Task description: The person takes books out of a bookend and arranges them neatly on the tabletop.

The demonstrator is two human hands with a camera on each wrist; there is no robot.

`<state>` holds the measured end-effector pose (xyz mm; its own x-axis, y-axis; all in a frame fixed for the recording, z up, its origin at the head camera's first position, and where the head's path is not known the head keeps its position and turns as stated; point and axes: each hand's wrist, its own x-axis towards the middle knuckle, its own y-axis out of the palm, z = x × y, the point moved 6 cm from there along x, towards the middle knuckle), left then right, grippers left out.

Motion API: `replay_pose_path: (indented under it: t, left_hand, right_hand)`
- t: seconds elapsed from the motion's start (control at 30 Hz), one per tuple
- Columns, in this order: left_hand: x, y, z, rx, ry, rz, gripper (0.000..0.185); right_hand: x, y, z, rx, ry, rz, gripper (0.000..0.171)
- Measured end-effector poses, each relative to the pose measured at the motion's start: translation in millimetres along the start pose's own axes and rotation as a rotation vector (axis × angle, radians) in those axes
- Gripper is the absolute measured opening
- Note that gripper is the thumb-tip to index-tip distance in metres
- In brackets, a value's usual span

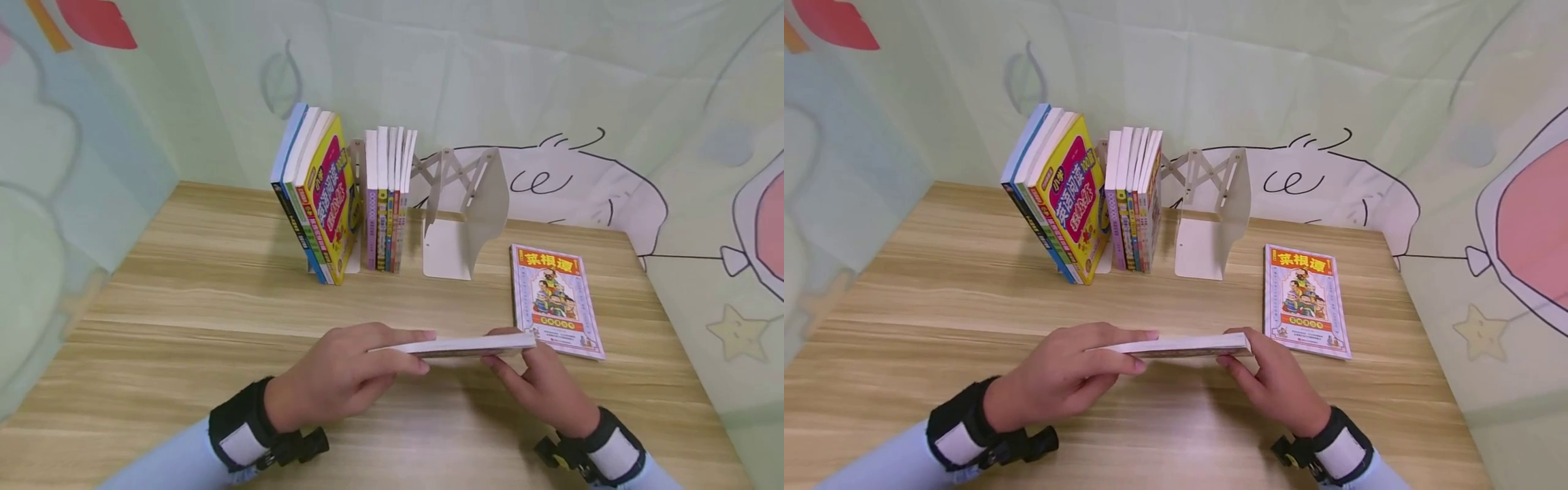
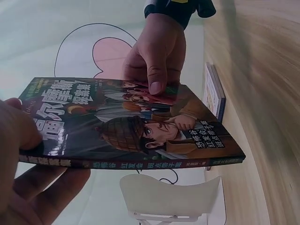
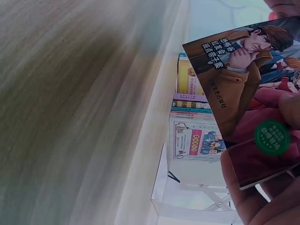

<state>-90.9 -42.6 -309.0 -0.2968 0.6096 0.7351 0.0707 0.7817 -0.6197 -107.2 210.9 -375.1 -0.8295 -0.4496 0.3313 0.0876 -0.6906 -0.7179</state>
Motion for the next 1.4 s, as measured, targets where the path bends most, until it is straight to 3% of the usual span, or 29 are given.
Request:
replay_pose_path:
  t: [0.13,0.37,0.53,0.63,0.77,0.93,1.17,1.4]
  left_hand:
    - [-1.5,0.8,2.2,0.003,-0.028,0.013,0.036]
    - [-8.4,2.9,15.9,-0.010,-0.184,0.023,0.044]
    - [-11.5,7.3,25.1,0.006,-0.248,0.032,0.042]
    - [-13.8,10.6,31.9,0.024,-0.323,0.065,0.041]
    - [-18.5,14.3,40.0,0.004,-0.418,0.108,0.045]
    - [-22.4,19.2,45.9,-0.038,-0.499,0.166,0.045]
    - [-22.2,20.3,48.6,-0.032,-0.518,0.195,0.045]
    - [-22.9,22.5,50.6,-0.031,-0.535,0.221,0.043]
  right_hand:
    - [-1.2,-0.9,-0.3,-0.024,-0.003,-0.002,0.041]
    - [-1.9,-1.8,1.0,0.041,-0.024,-0.030,0.038]
    - [-4.9,-5.2,-3.5,0.135,-0.005,-0.100,0.031]
    - [-7.6,-11.3,-6.8,0.151,0.005,-0.191,0.033]
    - [-12.4,-24.0,-14.9,0.173,0.078,-0.317,0.032]
    - [-19.6,-41.2,-27.0,0.250,0.254,-0.407,0.020]
    - [-25.0,-57.4,-39.9,0.164,0.402,-0.395,0.031]
    - [-32.0,-79.9,-55.7,0.266,0.496,-0.507,0.030]
